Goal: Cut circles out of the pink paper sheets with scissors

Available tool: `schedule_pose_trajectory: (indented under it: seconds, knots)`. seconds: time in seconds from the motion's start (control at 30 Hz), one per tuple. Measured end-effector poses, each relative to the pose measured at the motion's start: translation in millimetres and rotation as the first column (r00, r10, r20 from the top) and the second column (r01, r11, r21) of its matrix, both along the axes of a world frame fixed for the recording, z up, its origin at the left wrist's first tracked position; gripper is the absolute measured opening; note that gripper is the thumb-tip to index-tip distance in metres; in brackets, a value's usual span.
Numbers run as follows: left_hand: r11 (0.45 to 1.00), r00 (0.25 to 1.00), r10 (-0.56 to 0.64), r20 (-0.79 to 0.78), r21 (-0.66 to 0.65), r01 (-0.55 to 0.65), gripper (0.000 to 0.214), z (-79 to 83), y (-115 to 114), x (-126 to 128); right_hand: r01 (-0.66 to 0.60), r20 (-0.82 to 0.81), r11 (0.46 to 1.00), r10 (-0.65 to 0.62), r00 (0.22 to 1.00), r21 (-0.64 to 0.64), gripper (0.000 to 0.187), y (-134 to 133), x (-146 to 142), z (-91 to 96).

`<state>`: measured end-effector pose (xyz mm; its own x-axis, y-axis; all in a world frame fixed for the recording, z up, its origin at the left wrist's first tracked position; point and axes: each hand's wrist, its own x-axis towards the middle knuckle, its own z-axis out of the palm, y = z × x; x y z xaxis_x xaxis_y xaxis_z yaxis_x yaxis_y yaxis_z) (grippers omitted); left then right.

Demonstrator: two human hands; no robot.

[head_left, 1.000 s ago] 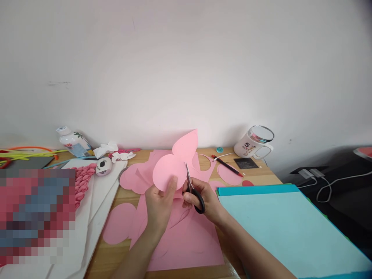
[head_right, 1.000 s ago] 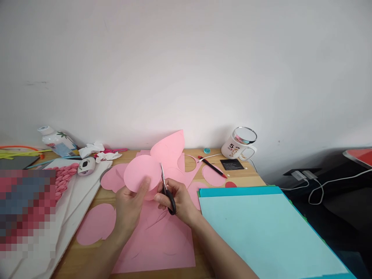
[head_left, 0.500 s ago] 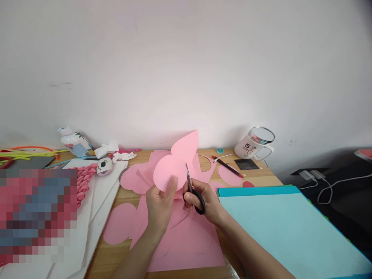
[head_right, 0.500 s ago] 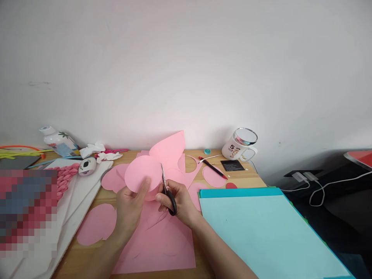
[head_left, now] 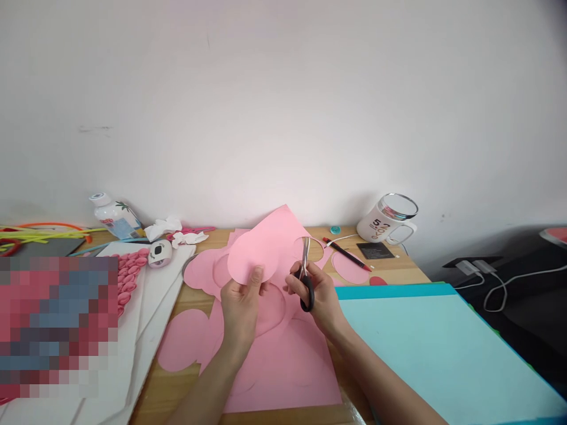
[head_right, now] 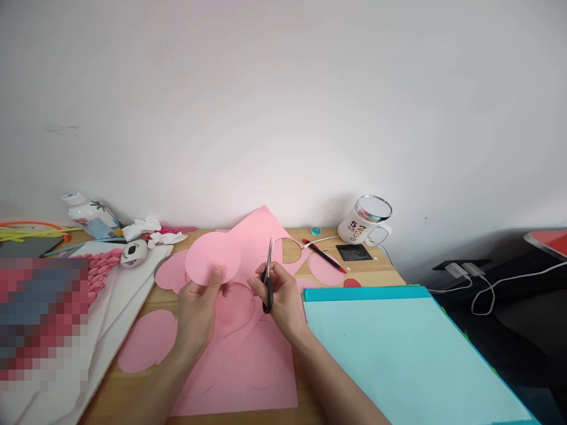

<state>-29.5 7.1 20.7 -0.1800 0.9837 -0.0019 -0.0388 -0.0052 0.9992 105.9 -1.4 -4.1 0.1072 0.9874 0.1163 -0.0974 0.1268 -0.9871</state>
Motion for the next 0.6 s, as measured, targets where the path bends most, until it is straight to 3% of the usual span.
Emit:
schedule_pose_trajectory:
  seconds: [0.07, 0.17, 0.27, 0.33, 0.43, 0.5, 0.6]
  knots:
    - [1.000, 0.991, 0.011, 0.131, 0.008, -0.012, 0.038, -0.4, 2, 0, 0.093, 0.114, 0.995, -0.097, 0.989, 0.040, 0.022, 1, 2, -2.6]
    - [0.983, 0.894, 0.181, 0.410, -0.053, -0.175, 0.036, 0.0, 9, -2, 0.123, 0.373, 0.984, -0.164, 0.914, 0.131, 0.023, 1, 3, -6.6]
    - [0.933, 0.746, 0.352, 0.565, -0.149, -0.328, 0.031, -0.6, 18, -8, 0.012, 0.633, 0.977, -0.146, 0.760, 0.211, 0.022, 0, 2, -12.2]
    - [0.914, 0.707, 0.398, 0.584, -0.187, -0.360, 0.027, -3.3, 23, -11, -0.049, 0.763, 0.964, -0.175, 0.622, 0.261, 0.021, 0, 1, -16.8]
    - [0.924, 0.739, 0.380, 0.556, -0.182, -0.338, 0.020, -10.0, 28, -13, -0.046, 0.853, 0.971, -0.181, 0.490, 0.233, 0.024, 2, 1, -23.0]
    - [0.943, 0.817, 0.332, 0.471, -0.147, -0.298, 0.015, -14.1, 28, -12, -0.010, 0.857, 0.981, -0.164, 0.489, 0.193, 0.027, 3, 2, -25.7]
    - [0.960, 0.937, 0.273, 0.218, -0.126, -0.251, 0.023, -17.3, 26, -11, 0.042, 0.833, 0.987, -0.152, 0.532, 0.153, 0.030, 3, 4, -27.3]
